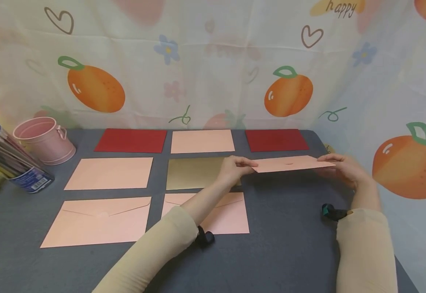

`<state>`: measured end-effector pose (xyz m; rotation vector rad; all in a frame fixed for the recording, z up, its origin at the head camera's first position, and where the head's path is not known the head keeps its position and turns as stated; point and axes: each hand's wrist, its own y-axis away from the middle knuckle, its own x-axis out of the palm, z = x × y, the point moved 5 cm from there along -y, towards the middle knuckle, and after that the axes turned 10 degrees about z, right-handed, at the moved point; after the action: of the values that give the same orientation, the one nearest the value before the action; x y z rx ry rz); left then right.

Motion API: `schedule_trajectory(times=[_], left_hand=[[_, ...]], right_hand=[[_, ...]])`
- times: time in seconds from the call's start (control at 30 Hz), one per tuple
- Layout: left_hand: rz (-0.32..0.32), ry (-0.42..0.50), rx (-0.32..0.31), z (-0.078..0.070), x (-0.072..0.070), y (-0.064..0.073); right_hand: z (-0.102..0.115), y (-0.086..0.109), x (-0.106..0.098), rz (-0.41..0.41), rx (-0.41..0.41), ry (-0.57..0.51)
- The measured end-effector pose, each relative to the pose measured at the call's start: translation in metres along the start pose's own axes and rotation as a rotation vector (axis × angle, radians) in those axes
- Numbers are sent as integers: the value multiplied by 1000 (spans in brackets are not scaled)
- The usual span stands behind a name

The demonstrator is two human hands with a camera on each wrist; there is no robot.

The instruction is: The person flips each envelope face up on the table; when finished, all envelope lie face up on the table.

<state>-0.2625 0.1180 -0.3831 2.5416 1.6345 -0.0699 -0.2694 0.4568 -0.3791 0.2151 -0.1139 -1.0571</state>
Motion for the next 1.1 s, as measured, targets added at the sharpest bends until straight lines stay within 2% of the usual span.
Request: schedule_trajectory(times=[0.07, 0.17, 0.23, 0.3, 0.4, 0.53, 0.63, 0.8, 0.97, 1.03, 1.1], left_hand=[[2, 17, -16, 3, 1, 0], [3, 93, -62, 7, 2, 0], [-1, 161, -102, 11, 3, -1], [-14, 209, -137, 15, 3, -2], [-19, 262, -151, 19, 3, -3], [21, 245, -142, 22, 3, -3], [56, 203, -160, 25, 4, -3], [102, 174, -206, 28, 6, -4], [147, 316, -282, 30, 11, -4], [143, 374, -282, 29, 12, -4], [137, 390, -266, 28, 12, -2]], right_hand=[[-4, 1, 0, 14, 25, 48], [-9, 2, 1, 72, 48, 130], [-12, 2, 2, 101, 77, 137], [-16, 3, 1, 101, 131, 149], [-21, 3, 0, 70, 234, 181], [-28, 2, -1, 48, 328, 270], [-33, 1, -2, 30, 363, 292], [-31, -1, -1, 24, 356, 280], [-19, -7, 5, 14, 283, 222], [-13, -10, 7, 1, 255, 211], [-7, -14, 10, -4, 234, 225]])
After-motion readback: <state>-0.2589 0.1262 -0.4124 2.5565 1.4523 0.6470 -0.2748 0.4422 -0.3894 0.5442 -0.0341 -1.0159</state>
